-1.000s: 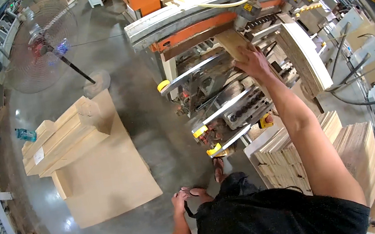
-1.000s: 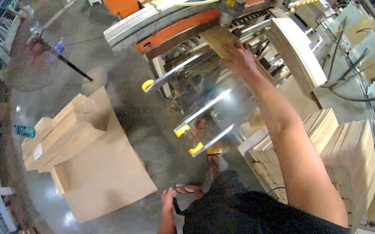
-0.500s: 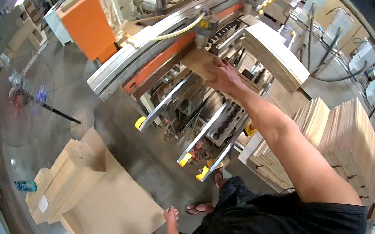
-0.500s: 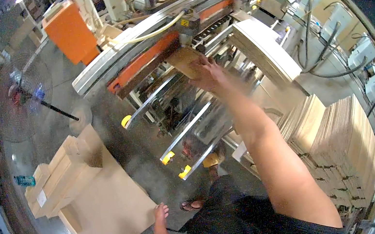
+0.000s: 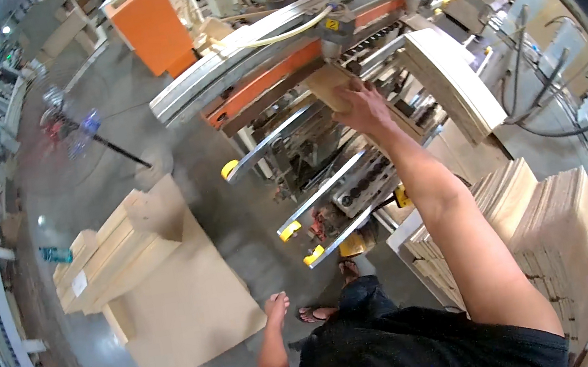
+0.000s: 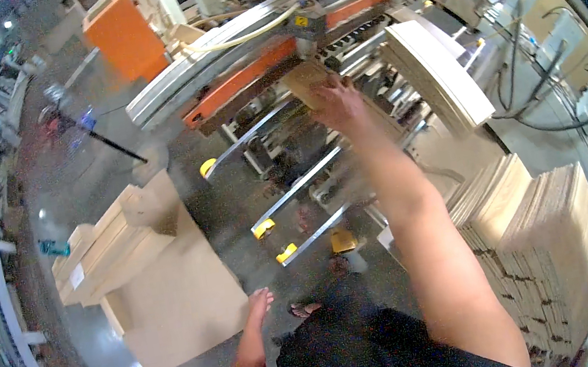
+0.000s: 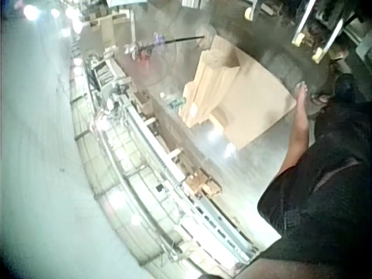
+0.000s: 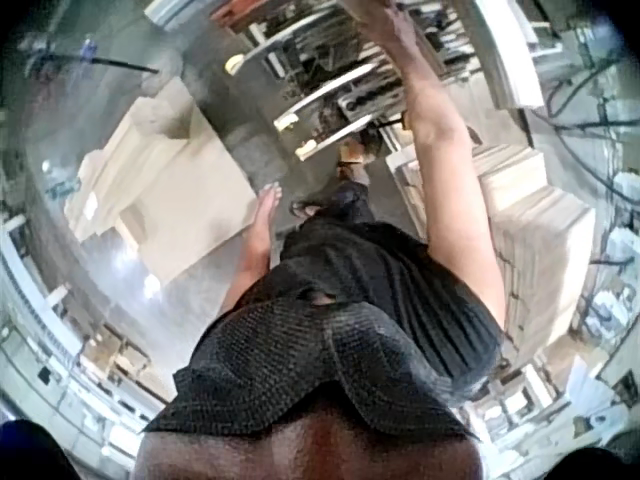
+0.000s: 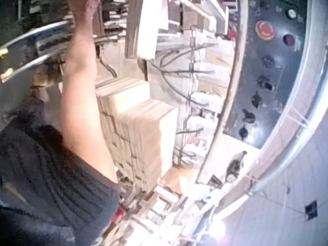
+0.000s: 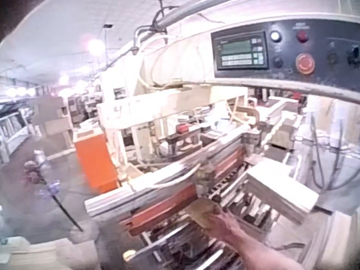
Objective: The person feeds wooden boards into a woodworking machine, retrieves the processed boards, carries a stack of boards to place on a wooden platform, and handles additional wooden pieces at the machine.
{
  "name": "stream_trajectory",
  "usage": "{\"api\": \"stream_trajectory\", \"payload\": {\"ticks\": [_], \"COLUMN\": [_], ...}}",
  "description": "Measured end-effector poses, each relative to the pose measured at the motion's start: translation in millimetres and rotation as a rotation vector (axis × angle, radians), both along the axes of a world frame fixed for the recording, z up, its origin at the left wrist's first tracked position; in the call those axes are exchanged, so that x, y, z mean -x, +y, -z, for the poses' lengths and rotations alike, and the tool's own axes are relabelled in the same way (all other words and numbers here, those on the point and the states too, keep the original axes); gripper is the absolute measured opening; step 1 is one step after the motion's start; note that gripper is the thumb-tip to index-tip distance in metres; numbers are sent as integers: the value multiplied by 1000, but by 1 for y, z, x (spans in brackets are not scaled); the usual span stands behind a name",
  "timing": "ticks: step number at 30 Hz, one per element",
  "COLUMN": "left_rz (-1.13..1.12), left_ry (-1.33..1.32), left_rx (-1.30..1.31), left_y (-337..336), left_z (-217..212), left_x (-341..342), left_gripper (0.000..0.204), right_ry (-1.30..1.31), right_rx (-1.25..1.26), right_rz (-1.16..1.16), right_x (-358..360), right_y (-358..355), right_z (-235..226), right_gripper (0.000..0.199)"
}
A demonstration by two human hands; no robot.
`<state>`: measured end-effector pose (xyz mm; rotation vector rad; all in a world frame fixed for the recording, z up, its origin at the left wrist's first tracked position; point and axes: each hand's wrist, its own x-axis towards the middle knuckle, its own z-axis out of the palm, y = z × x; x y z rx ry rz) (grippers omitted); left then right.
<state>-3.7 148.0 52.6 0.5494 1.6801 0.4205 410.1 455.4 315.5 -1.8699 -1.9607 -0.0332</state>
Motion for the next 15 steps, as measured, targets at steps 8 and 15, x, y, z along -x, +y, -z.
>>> {"api": "stream_trajectory", "payload": {"ticks": [8, 15], "left_rz": [-127, 16], "left_ry": [39, 79], "left_rx": [84, -11], "left_y": [-75, -181], "left_z": [14, 83], "left_x": [-6, -1], "left_gripper": [33, 36], "right_ry": [61, 66], "right_rx": [157, 57], "right_rz": [13, 4], "right_x": [14, -9], "right_y": [-7, -1], "right_z": [-19, 5], "right_gripper": [66, 68]}}
